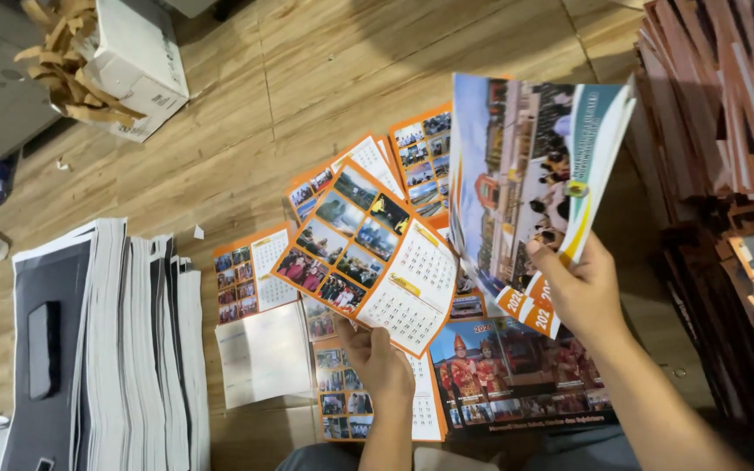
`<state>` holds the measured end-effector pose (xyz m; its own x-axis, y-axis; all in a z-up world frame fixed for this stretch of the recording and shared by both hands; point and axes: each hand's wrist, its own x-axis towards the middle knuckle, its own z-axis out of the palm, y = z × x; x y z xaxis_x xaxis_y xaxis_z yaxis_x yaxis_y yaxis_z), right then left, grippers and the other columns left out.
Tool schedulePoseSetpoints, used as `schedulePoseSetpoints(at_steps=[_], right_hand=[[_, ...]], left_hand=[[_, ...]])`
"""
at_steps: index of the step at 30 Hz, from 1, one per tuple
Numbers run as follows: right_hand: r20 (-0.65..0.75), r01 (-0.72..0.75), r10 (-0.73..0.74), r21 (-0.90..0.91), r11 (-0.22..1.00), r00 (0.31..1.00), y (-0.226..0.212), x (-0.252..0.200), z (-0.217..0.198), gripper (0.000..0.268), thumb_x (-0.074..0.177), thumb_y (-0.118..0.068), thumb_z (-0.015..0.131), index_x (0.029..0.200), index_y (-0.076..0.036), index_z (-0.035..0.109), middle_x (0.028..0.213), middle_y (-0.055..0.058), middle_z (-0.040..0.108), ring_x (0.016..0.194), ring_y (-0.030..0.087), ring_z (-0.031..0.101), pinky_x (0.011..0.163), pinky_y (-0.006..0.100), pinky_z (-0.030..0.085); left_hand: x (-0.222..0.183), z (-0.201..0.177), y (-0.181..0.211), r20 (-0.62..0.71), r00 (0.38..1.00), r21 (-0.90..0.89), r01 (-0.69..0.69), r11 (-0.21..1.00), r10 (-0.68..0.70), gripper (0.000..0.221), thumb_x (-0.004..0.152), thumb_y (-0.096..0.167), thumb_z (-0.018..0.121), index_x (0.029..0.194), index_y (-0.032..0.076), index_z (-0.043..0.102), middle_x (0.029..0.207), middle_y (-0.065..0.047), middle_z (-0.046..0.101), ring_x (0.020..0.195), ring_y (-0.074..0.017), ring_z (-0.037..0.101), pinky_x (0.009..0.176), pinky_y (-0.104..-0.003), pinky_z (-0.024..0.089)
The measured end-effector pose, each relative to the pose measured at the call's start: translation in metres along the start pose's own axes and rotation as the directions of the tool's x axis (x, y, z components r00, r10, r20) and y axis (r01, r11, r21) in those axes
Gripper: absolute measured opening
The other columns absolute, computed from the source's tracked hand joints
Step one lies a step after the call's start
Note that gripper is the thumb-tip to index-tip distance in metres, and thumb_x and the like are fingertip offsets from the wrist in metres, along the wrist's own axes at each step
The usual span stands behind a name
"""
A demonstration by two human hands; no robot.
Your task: The person is sorting, checking, and stacking printed calendars on the floor of a print shop.
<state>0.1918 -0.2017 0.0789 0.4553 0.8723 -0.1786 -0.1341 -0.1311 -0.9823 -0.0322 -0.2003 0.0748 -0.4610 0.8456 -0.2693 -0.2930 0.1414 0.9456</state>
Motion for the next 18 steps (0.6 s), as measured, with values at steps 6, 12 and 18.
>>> schedulePoseSetpoints(at_steps=[6,12,18], right_hand=[[-0.056,-0.035,0.035,0.008,0.999,0.998,0.012,-0.001,0.001,0.017,0.089,-0.019,0.062,0.087,-0.009,0.048,0.07,-0.001,0.046,0.067,0.01,0.046,0.063,0.026,0.039],[-0.061,-0.033,0.037,0.056,0.998,0.997,0.016,-0.002,0.006,0.017,0.089,-0.017,0.062,0.087,-0.01,0.046,0.07,-0.002,0.043,0.069,0.01,0.048,0.067,0.026,0.046],[0.064,0.076,-0.074,-0.024,0.997,0.995,0.037,-0.01,0.021,0.03,0.087,-0.028,0.054,0.106,-0.005,0.057,0.092,0.003,0.059,0.083,0.012,0.053,0.069,0.026,0.045]], left_hand=[[-0.004,0.006,0.007,0.007,0.999,0.075,-0.044,0.996,0.043,0.052,0.079,-0.008,0.041,0.126,0.014,0.047,0.106,-0.009,0.066,0.084,-0.0156,0.059,0.073,-0.035,0.049],[-0.013,0.01,0.009,0.03,0.994,0.236,-0.107,0.966,0.103,0.055,0.077,-0.004,0.04,0.128,0.014,0.047,0.091,-0.003,0.066,0.058,-0.0088,0.044,0.064,-0.026,0.042],[-0.037,0.05,0.012,0.649,0.668,0.244,-0.636,0.733,0.364,0.044,0.091,0.027,0.035,0.125,0.001,0.044,0.125,-0.02,0.048,0.119,-0.0332,0.046,0.101,-0.044,0.038]])
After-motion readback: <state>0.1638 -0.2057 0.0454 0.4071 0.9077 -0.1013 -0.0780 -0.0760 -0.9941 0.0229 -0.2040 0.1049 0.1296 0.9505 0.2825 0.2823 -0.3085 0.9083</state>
